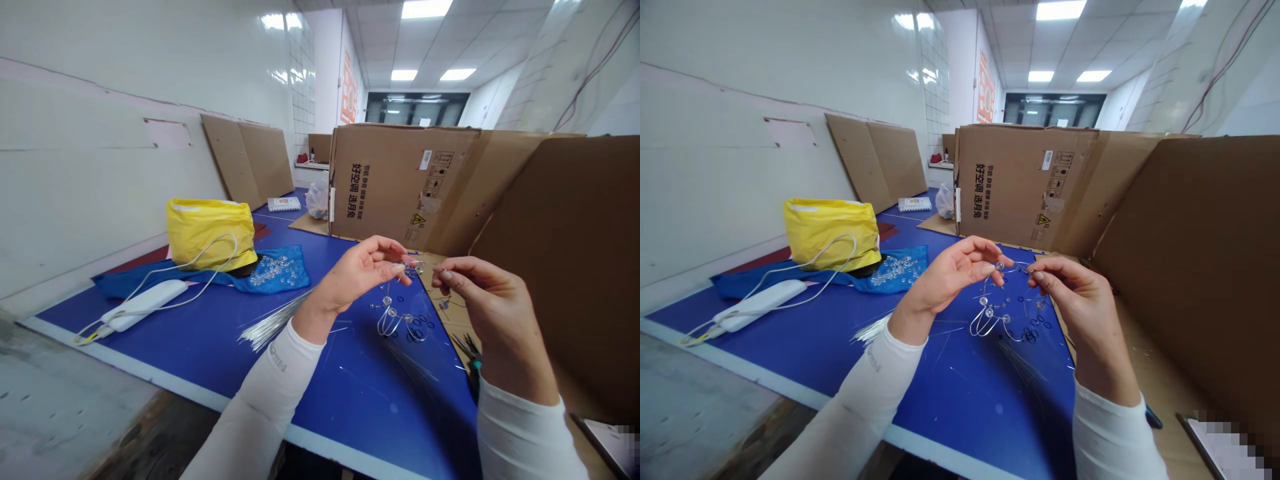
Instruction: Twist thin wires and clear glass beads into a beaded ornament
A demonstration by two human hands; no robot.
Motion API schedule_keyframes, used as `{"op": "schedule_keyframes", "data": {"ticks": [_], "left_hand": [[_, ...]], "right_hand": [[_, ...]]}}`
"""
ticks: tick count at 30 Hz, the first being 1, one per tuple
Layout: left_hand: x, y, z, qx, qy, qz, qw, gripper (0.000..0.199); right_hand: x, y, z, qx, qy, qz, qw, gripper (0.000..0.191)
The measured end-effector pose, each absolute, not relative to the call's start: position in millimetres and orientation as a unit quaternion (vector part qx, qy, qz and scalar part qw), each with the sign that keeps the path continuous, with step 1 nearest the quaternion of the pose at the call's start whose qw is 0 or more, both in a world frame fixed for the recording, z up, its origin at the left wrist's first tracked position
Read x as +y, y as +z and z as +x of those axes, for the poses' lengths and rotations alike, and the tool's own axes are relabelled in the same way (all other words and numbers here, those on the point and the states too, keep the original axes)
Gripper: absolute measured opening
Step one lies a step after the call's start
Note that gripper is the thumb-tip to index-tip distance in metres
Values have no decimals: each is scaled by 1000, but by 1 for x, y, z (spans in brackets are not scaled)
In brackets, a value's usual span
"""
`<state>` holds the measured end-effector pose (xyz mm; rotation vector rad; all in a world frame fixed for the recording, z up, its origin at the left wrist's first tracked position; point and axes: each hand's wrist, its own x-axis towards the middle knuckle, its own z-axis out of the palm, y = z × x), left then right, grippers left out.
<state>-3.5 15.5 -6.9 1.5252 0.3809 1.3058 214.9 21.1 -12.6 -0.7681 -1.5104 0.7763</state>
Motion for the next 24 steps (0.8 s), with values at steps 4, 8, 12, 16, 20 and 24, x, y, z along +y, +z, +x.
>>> {"op": "schedule_keyframes", "data": {"ticks": [4, 8, 12, 16, 20, 24], "left_hand": [[15, -7, -4, 161, 544, 640, 518, 27], [14, -6, -4, 167, 538, 641, 521, 30], [13, -5, -5, 175, 534, 644, 519, 31], [11, -4, -3, 185, 536, 649, 507, 29], [9, -1, -2, 197, 533, 644, 512, 35], [11, -2, -1, 203, 535, 644, 508, 38]], "right_hand": [[21, -13, 215, -646, 331, -336, 601, 5], [20, -13, 214, -644, 326, -340, 602, 4], [18, -11, 212, -648, 328, -341, 597, 5], [17, -11, 212, -646, 326, -341, 600, 5], [18, -12, 213, -648, 328, -334, 601, 3], [20, -13, 213, -648, 334, -335, 597, 6]]}}
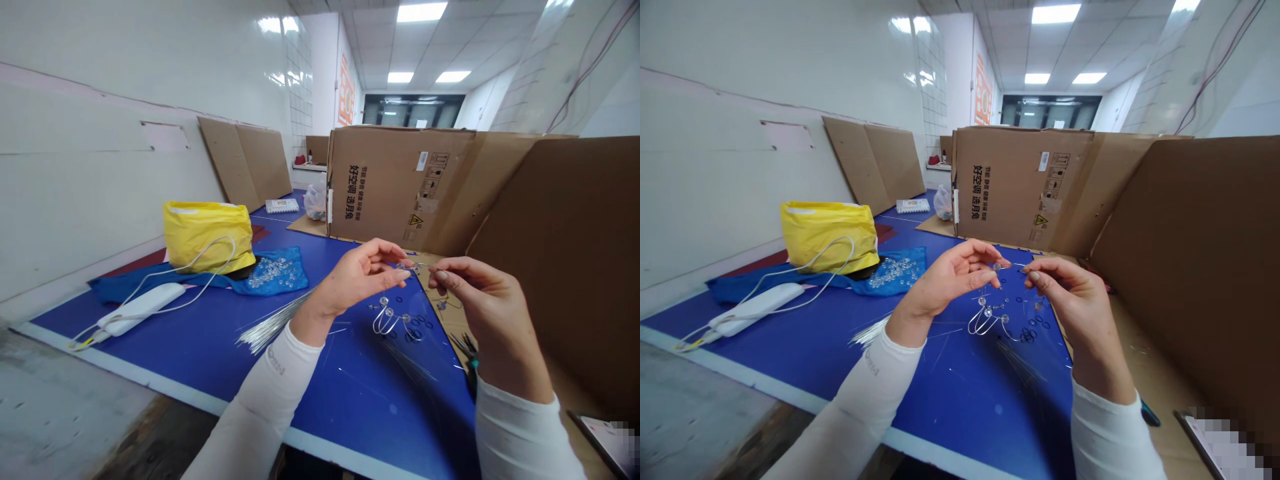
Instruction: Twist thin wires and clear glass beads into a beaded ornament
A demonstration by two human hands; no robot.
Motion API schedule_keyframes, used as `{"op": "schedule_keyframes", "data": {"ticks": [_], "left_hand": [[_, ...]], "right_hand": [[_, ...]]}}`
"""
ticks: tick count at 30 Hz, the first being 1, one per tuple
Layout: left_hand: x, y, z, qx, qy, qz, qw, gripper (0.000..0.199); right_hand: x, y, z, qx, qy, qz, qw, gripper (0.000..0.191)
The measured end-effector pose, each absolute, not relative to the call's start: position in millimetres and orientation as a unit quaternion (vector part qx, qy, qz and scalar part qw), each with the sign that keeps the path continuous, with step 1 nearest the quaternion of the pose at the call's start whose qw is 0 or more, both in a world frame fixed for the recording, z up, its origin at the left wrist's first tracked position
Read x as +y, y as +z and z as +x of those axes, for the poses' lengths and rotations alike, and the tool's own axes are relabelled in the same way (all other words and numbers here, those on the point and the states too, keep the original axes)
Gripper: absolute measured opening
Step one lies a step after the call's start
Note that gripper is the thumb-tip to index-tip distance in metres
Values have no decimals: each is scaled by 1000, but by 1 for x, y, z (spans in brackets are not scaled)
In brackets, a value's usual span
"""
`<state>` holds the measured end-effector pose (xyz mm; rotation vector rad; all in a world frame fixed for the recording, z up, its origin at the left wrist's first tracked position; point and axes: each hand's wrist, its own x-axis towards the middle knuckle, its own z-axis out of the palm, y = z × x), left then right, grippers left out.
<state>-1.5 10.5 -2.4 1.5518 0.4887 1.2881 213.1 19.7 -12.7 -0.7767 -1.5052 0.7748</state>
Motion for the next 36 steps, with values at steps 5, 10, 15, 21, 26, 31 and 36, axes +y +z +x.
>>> {"op": "schedule_keyframes", "data": {"ticks": [5, 10, 15, 21, 26, 31, 36], "left_hand": [[15, -5, 0, 223, 547, 652, 475, 22], [14, -4, 0, 240, 547, 639, 484, 21], [13, -3, 1, 248, 545, 637, 484, 20], [14, -4, 1, 254, 550, 630, 485, 21], [16, -5, 1, 246, 558, 618, 497, 21], [16, -4, 1, 254, 556, 614, 499, 22], [16, -3, 0, 264, 545, 615, 505, 27]], "right_hand": [[20, -14, 213, -640, 363, -335, 589, 13], [19, -13, 212, -646, 374, -332, 576, 14], [18, -12, 211, -649, 372, -334, 573, 13], [19, -11, 211, -654, 364, -335, 572, 10], [18, -8, 211, -665, 357, -338, 563, 9], [18, -8, 211, -669, 354, -341, 557, 11], [20, -11, 211, -661, 373, -337, 557, 12]]}}
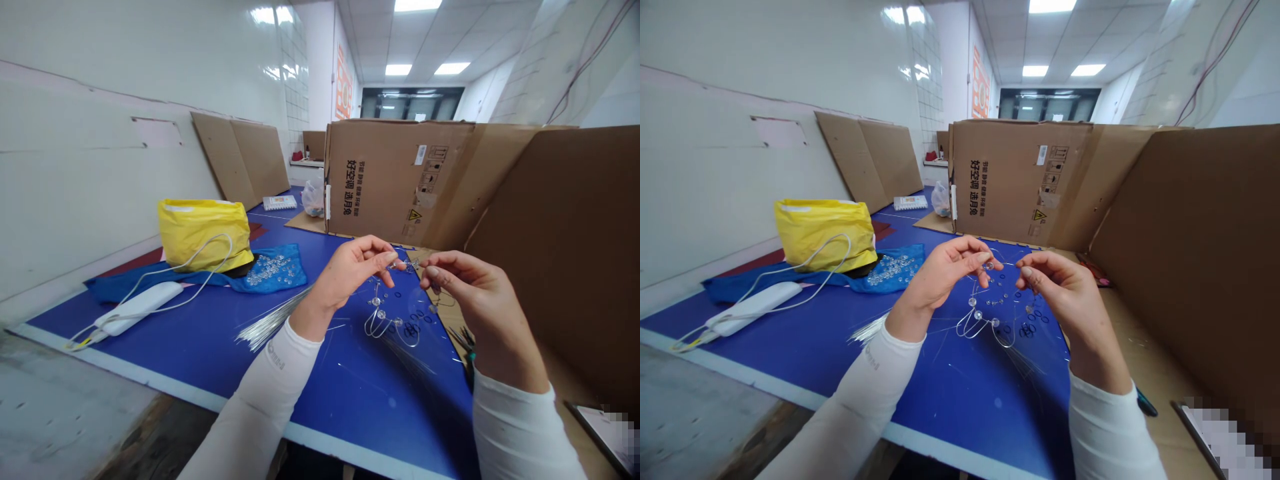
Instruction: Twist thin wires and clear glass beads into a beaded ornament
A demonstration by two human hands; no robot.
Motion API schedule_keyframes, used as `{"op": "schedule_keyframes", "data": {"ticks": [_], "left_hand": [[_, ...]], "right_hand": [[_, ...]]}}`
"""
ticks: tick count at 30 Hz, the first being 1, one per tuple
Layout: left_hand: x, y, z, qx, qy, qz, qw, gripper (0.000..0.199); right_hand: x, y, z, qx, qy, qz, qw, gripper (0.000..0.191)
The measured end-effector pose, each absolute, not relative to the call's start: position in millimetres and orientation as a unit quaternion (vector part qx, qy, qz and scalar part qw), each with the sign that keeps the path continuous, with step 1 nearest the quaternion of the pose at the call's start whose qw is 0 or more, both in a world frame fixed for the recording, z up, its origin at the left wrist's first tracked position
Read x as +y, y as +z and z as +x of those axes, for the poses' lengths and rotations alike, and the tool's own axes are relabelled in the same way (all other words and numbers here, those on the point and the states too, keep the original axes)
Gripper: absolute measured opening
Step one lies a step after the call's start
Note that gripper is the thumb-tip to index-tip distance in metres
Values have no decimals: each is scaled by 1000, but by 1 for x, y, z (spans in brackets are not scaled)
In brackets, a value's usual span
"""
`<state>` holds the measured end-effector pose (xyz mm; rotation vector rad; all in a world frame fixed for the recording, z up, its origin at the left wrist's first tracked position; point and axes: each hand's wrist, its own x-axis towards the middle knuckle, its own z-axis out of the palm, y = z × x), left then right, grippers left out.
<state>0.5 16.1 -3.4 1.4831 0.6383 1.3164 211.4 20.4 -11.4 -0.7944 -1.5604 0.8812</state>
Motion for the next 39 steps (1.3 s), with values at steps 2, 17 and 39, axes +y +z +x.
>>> {"op": "schedule_keyframes", "data": {"ticks": [2, 17, 39], "left_hand": [[16, -3, 1, 264, 544, 614, 507, 28], [17, -4, 0, 279, 549, 612, 497, 25], [17, -3, 1, 292, 546, 613, 491, 20]], "right_hand": [[21, -12, 212, -659, 379, -335, 557, 12], [19, -10, 211, -665, 389, -333, 544, 10], [17, -9, 209, -655, 413, -334, 537, 12]]}}
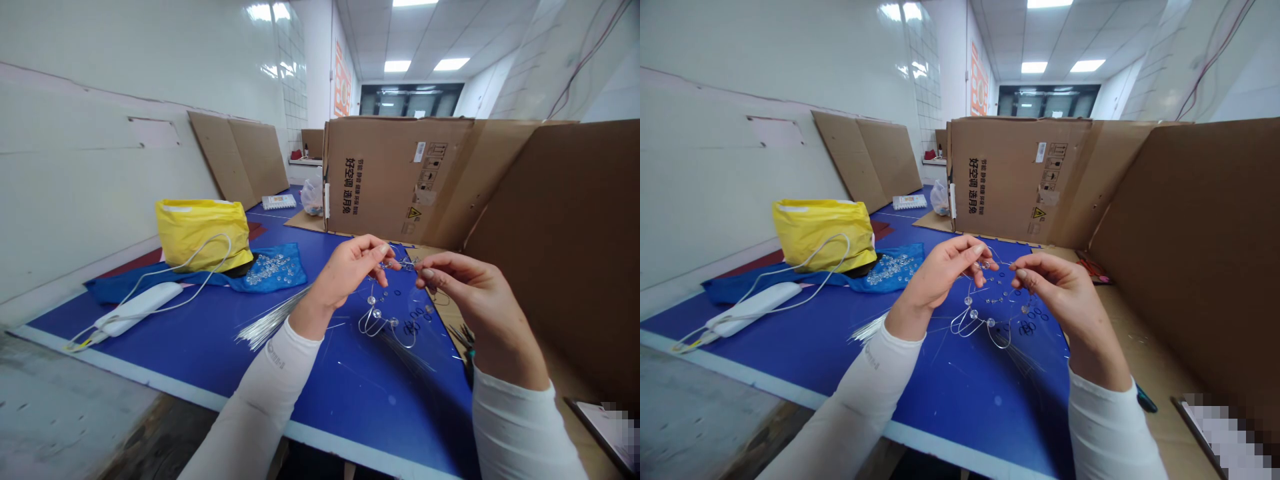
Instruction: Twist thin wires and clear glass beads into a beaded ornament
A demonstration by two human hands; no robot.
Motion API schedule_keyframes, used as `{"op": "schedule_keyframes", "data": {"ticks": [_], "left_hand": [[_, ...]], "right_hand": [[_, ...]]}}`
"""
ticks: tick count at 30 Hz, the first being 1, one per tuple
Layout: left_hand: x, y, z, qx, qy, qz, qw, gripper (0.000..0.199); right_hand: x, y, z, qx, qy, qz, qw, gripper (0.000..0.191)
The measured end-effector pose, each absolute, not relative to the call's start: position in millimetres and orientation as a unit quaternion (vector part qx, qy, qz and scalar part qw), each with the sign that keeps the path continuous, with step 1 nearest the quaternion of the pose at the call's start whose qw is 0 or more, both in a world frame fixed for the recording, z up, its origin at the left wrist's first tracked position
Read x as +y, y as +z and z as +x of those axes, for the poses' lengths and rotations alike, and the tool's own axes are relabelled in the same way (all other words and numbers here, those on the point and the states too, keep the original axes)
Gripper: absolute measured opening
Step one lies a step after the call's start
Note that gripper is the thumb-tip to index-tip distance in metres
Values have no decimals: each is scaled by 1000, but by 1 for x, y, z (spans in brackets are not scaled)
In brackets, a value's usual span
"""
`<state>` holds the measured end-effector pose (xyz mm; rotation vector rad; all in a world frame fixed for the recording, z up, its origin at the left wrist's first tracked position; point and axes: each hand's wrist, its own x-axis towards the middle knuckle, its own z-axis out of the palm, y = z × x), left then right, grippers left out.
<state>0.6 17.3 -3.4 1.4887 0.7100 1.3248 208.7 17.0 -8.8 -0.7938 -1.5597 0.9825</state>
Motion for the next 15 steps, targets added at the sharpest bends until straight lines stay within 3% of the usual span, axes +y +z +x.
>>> {"op": "schedule_keyframes", "data": {"ticks": [15], "left_hand": [[16, -3, 1, 327, 490, 674, 446, 20]], "right_hand": [[19, -9, 206, -669, 432, -312, 519, 14]]}}
